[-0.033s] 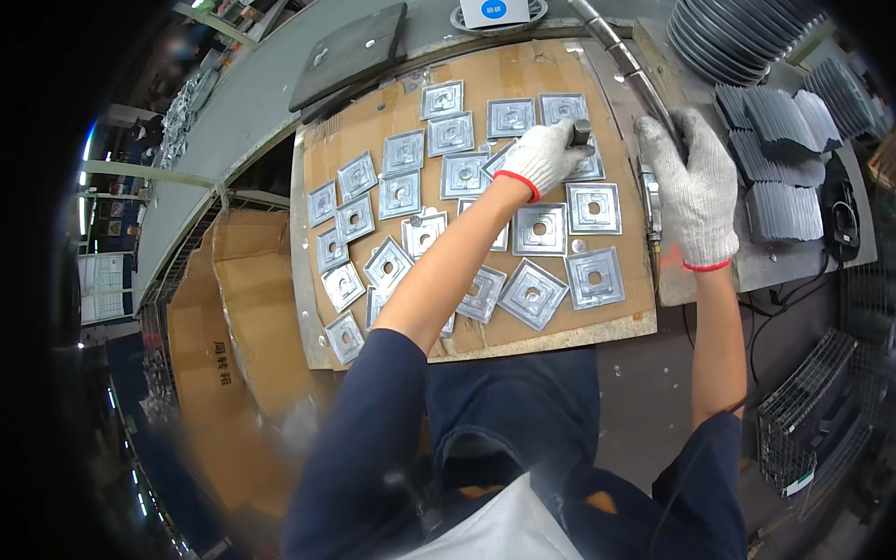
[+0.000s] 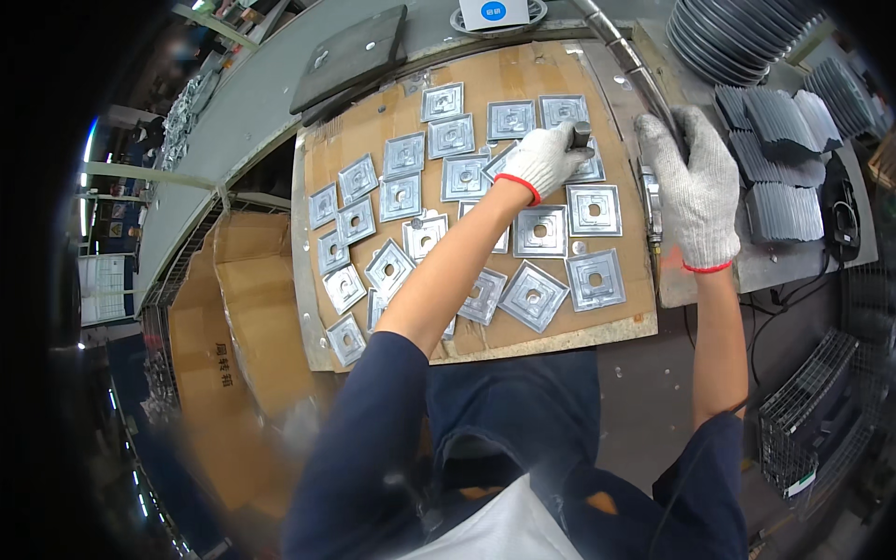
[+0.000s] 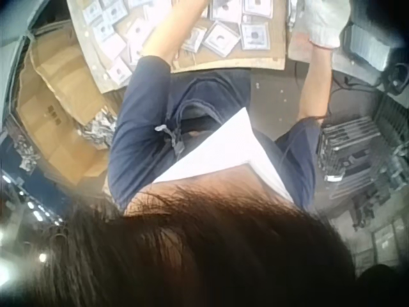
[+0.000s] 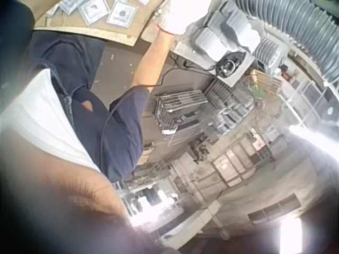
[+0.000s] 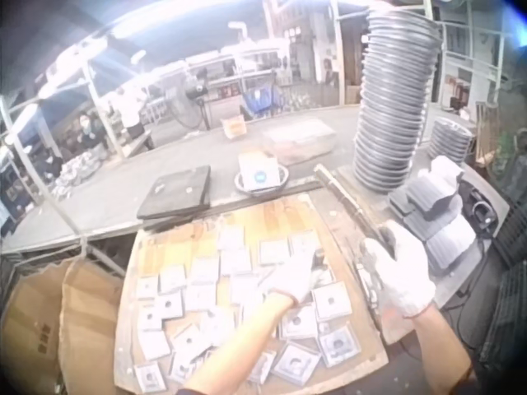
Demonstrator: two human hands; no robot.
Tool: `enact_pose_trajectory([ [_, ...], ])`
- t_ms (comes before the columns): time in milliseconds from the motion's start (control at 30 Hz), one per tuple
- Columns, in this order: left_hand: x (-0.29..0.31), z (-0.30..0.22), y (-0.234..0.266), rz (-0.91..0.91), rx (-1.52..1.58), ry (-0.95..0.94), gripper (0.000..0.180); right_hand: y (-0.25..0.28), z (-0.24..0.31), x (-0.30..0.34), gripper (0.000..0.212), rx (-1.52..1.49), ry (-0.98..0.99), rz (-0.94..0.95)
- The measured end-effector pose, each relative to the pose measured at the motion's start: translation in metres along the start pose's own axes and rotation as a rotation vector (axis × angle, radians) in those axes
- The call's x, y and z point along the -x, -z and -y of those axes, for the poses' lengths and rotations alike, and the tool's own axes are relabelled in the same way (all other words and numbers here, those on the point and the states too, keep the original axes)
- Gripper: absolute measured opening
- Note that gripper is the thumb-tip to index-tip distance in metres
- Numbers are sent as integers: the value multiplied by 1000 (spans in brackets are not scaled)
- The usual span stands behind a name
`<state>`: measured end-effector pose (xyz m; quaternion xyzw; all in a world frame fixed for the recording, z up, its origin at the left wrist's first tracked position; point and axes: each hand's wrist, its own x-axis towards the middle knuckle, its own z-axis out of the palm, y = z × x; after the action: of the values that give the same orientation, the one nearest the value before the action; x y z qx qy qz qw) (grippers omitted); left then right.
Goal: Using a hammer and punch to process or clear holes in metal plates at a workbench.
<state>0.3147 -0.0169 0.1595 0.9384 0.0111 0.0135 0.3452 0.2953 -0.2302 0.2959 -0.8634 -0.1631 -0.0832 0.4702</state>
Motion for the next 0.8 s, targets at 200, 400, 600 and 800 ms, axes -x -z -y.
enact_pose_trajectory([
  [200,-4,8,-2,-40,24,-60,45,-8,16,-1,42,-59,28,-19],
  [400,-8,8,-7,-42,47,-66,44,-47,-66,5,51,579,-68,403],
  [600,1,-7,-1,-48,-23,81,47,-16,-48,15,55,196,-145,170],
  [800,-2,-23,13,-93,51,34,43,-27,-128,53,55,509,-143,152],
])
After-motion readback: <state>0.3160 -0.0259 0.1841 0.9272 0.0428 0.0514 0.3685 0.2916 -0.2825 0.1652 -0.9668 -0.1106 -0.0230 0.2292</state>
